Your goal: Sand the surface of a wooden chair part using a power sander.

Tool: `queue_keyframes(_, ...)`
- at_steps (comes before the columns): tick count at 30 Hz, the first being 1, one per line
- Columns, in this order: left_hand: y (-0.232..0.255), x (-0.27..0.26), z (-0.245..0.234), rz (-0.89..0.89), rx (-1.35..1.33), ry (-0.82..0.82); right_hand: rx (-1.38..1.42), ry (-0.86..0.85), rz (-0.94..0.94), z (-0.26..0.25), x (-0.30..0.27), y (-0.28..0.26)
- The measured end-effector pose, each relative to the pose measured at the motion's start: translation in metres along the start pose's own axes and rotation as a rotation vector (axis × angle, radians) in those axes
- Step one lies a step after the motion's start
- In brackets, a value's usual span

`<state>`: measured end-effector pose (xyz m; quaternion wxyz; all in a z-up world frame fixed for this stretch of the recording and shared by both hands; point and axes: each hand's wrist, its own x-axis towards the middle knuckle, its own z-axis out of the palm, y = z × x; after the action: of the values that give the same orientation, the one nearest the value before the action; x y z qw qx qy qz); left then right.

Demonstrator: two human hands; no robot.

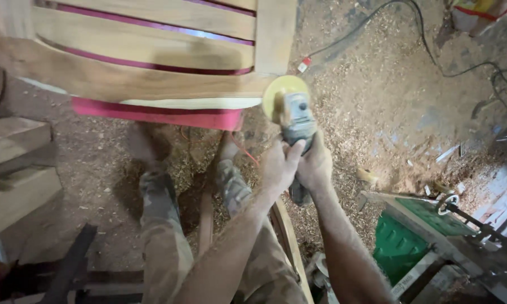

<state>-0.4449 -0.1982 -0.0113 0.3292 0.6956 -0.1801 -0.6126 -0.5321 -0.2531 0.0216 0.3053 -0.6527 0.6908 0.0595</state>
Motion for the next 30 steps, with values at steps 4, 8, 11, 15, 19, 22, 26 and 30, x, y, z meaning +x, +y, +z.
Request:
queue_keyframes(4, -0.014, -0.021, -0.064, 0.025, -0.125, 0.163, -0.066, -0.15, -0.114, 0.03, -0.017, -0.056)
queue_keyframes(8, -0.032, -0.037, -0.127, 0.17, -0.214, 0.389, -0.247, -0.267, -0.181, 0.063, -0.032, -0.122)
queue_keyframes(11, -0.051, -0.038, -0.177, -0.042, -0.303, 0.344, -0.253, -0.342, -0.212, 0.082, -0.046, -0.184)
queue_keyframes(15, -0.037, -0.044, -0.253, -0.133, -0.276, 0.346, -0.275, -0.378, -0.247, 0.113, -0.058, -0.246)
queue_keyframes(19, -0.041, -0.037, -0.315, -0.07, -0.342, 0.321, -0.306, -0.415, -0.263, 0.143, -0.063, -0.298)
queue_keyframes(22, -0.021, -0.041, -0.363, -0.149, -0.432, 0.281, -0.319, -0.422, -0.308, 0.166, -0.062, -0.331)
queue_keyframes(26, 0.002, -0.039, -0.417, -0.37, -0.436, 0.254, -0.29, -0.46, -0.276, 0.18, -0.066, -0.383)
queue_keyframes(30, -0.024, -0.029, -0.41, -0.355, -0.38, 0.286, -0.202, -0.383, -0.351, 0.181, -0.067, -0.379)
